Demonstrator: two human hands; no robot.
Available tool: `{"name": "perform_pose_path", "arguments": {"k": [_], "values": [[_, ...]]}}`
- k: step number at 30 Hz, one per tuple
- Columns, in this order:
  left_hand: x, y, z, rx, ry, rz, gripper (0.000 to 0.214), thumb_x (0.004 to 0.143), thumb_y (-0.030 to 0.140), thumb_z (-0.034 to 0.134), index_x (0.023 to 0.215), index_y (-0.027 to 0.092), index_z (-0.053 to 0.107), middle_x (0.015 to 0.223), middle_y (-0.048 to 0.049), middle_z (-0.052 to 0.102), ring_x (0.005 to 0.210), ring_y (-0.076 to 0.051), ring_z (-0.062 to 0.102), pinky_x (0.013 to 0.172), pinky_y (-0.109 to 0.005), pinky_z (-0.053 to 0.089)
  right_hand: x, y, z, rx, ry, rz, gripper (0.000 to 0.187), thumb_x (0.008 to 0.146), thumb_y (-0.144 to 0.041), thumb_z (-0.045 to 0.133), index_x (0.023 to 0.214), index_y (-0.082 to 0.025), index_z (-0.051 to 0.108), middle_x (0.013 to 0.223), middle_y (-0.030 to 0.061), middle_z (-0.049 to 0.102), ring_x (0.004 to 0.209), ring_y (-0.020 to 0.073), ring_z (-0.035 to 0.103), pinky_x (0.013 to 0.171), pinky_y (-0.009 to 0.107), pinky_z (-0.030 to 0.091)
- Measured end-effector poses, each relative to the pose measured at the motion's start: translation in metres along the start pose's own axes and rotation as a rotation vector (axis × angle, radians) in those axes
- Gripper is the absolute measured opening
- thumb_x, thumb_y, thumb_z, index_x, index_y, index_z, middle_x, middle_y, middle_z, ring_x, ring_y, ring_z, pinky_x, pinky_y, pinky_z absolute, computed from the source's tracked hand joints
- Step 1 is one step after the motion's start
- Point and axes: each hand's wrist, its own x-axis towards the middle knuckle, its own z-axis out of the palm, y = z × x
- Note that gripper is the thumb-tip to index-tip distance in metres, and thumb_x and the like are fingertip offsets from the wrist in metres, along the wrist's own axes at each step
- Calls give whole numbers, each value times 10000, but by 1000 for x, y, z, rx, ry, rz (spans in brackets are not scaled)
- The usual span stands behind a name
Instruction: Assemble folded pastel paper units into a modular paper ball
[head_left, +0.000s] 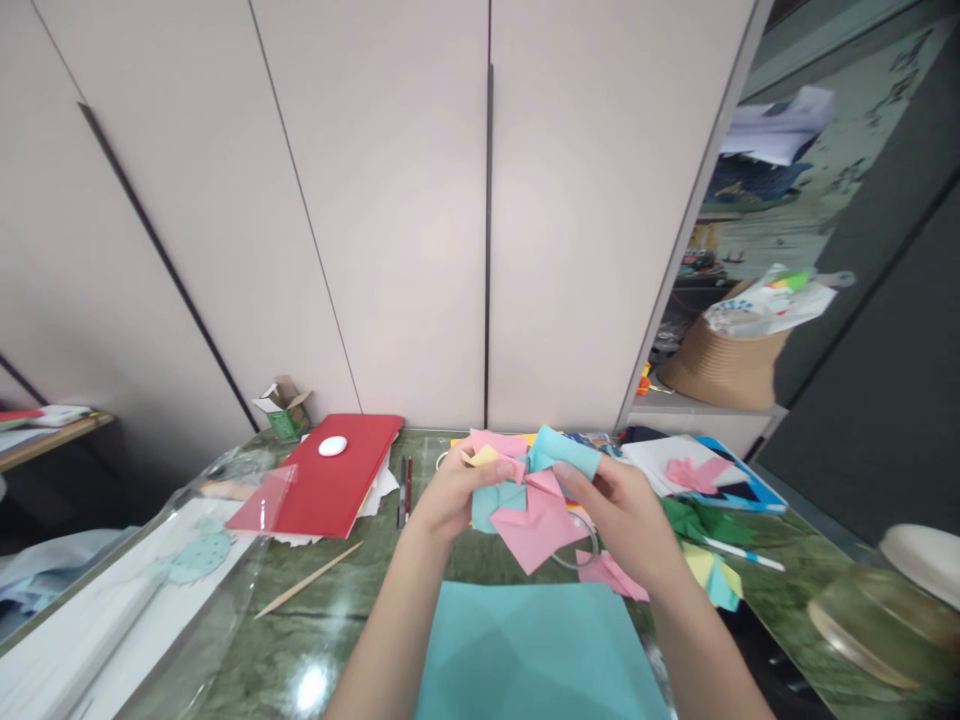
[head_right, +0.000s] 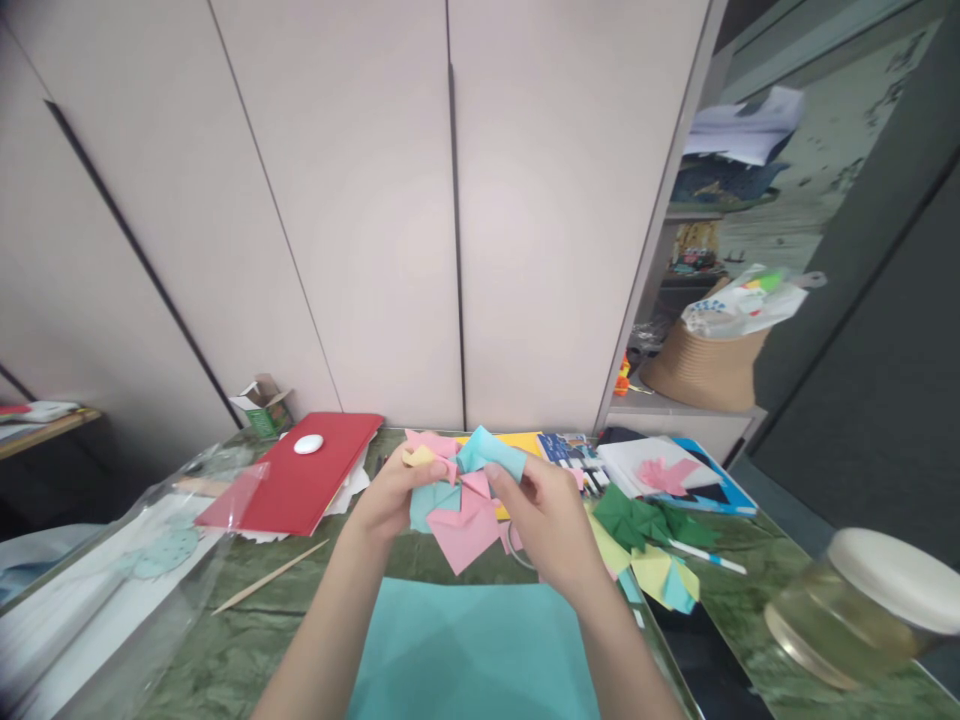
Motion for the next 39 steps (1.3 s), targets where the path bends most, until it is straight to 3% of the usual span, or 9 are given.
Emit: {"name": "perform_pose_path", "arguments": {"k": [7, 11, 18, 25, 31, 39], "values": [[2, -3, -5, -35, -57, -10, 249, 564, 178, 780, 775, 131, 658, 757, -43, 672, 656, -123, 609, 588, -219, 465, -3, -5, 2, -73, 126, 5, 377, 817, -435, 507, 548, -181, 436, 526, -34, 356, 512, 96, 311, 466, 224, 252], [1, 0, -5, -15, -44, 22, 235, 541, 167, 787, 728, 131, 649, 805, -46, 677, 662, -126, 611, 590, -226, 462, -4, -5, 1, -104, 132, 32, 323, 799, -431, 536, 603, -176, 526, 540, -38, 402, 507, 91, 315, 460, 219, 248], [-2, 3, -5, 16, 16, -15, 274, 526, 194, 798, 729, 121, 629, 628, -14, 653, 549, -111, 579, 516, -206, 430, -4, -6, 3, -160, 162, 32, 256, 795, -419, 550, 719, -183, 615, 589, -42, 470, 498, 79, 323, 466, 212, 262], [-3, 4, -7, 71, -9, 6, 252, 573, 184, 775, 775, 125, 636, 679, -19, 664, 588, -118, 593, 545, -215, 443, -1, -6, -1, -123, 45, 104, 313, 777, -440, 555, 613, -176, 514, 534, -53, 340, 505, 82, 291, 463, 221, 231], [-4, 4, -7, 77, -21, -10, 310, 588, 193, 767, 858, 124, 632, 742, -39, 674, 632, -144, 610, 578, -246, 468, 6, -4, -5, 16, -58, 147, 227, 725, -357, 626, 631, -160, 563, 580, -41, 441, 572, 96, 381, 522, 221, 294], [-5, 6, -4, 96, -18, -21, 335, 568, 195, 776, 859, 123, 626, 734, -36, 670, 626, -141, 607, 569, -238, 462, 6, -1, -5, 31, -49, 131, 196, 711, -325, 643, 626, -160, 579, 581, -40, 486, 577, 98, 419, 528, 222, 318]]}}
